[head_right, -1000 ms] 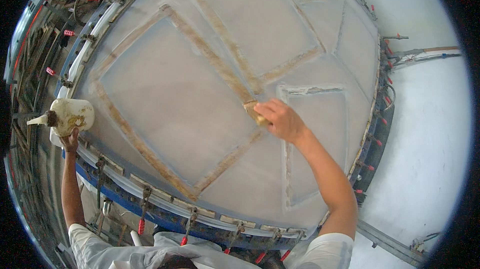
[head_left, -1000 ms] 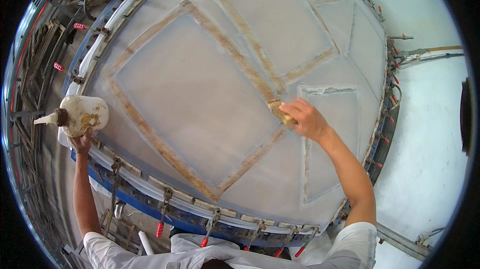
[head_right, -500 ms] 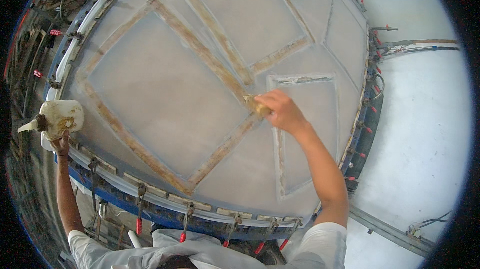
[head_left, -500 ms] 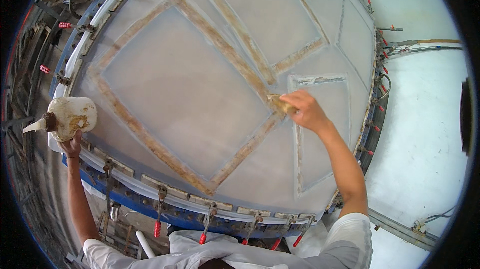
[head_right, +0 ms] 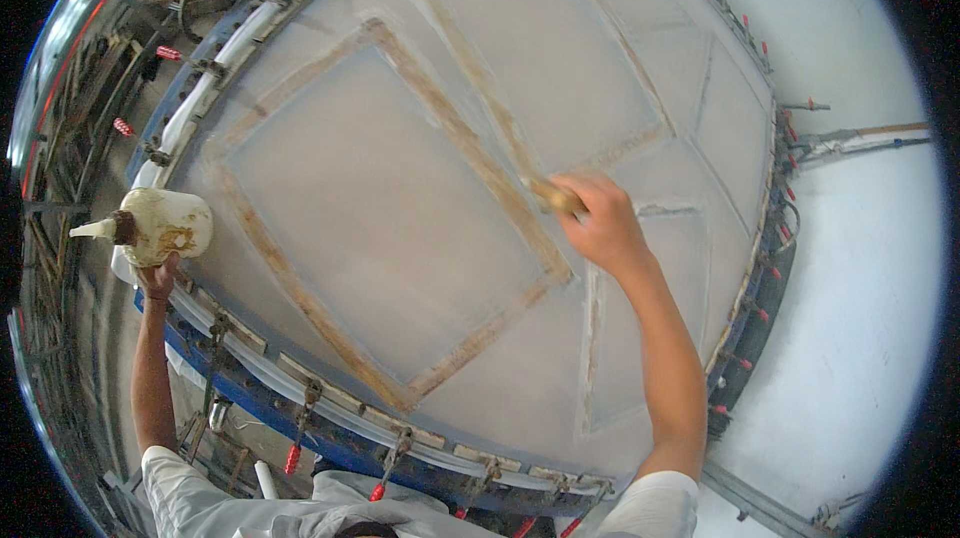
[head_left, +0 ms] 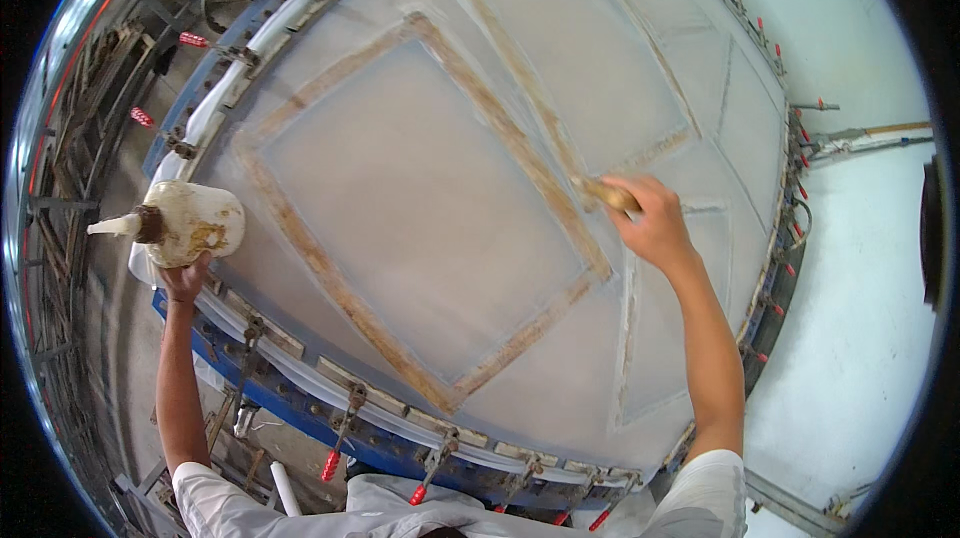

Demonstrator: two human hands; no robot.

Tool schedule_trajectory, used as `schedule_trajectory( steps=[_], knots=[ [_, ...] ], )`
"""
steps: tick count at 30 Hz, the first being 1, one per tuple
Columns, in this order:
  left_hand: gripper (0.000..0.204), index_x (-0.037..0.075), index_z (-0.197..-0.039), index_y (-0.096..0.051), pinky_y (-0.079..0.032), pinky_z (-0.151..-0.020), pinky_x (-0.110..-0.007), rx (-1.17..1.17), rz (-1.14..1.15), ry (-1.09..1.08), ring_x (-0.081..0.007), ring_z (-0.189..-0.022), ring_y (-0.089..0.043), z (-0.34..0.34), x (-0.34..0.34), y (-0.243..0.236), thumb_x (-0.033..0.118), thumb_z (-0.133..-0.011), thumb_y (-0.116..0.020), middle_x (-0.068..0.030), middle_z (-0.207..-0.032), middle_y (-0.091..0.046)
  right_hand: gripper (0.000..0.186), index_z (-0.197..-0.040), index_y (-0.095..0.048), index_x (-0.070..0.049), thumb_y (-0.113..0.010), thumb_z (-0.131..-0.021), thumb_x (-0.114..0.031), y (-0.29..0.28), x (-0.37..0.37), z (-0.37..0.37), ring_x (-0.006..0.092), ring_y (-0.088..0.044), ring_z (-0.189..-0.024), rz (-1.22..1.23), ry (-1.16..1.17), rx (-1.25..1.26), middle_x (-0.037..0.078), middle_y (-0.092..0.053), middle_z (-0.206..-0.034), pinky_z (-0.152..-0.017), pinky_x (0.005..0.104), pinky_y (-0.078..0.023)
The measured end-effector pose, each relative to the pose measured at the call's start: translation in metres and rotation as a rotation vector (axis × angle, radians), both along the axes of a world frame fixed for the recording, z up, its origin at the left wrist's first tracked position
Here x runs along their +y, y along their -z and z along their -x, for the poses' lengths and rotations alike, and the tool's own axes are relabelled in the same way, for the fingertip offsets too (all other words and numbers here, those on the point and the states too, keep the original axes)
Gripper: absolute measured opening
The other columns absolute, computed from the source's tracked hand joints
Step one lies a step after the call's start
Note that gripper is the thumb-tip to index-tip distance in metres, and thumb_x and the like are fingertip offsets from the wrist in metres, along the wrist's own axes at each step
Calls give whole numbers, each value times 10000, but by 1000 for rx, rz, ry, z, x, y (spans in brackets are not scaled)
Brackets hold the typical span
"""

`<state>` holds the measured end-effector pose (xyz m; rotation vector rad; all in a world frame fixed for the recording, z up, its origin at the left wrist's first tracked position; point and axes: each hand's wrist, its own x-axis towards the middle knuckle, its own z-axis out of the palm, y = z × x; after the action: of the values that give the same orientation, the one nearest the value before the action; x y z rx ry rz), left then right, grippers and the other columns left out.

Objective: The person applies a bead of adhesive from a squeeze bottle onto the seams of a large white sheet stretched over a frame, then spreads it with a small tool. The person moves around the frame to cover multiple seam sections.

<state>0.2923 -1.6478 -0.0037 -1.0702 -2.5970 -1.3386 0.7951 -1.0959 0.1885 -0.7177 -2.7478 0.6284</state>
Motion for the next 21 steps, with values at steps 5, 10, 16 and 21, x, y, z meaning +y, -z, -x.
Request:
schedule_trajectory(
  steps=[5,10,16,21],
  knots=[
    [744,-4,-1217,-637,-512,-956,-416,-34,-4,8,-278,-1076,-657,-6,7,-14,508,-724,-855,-117,-1166,-693,283,-1103,-728,-70,-618,-845,-32,57,44,173,378,-678,-947,40,-116,116,183,-725,-1019,-824,445,-541],
    [781,20,-1268,-623,-483,-997,-450,465,312,2,-340,-1116,-637,24,-33,17,560,-744,-832,-132,-1214,-679,347,-1104,-729,-83,-605,-802,33,72,72,258,364,-682,-929,-19,-218,116,162,-727,-1000,-817,416,-551],
    [630,3,-1228,-643,-503,-975,-394,-189,80,-15,-258,-1099,-655,24,-49,29,382,-776,-867,-117,-1203,-693,448,-1121,-733,-92,-608,-752,129,83,60,195,321,-671,-1051,-112,-365,66,98,-733,-1144,-876,378,-562],
    [699,-21,-1299,-574,-513,-967,-384,-145,-119,12,-247,-1083,-661,10,-19,6,313,-769,-884,-96,-1135,-711,501,-1124,-735,-109,-583,-730,159,63,34,121,321,-666,-1069,-31,-319,18,93,-733,-1132,-924,394,-564]
  ],
)
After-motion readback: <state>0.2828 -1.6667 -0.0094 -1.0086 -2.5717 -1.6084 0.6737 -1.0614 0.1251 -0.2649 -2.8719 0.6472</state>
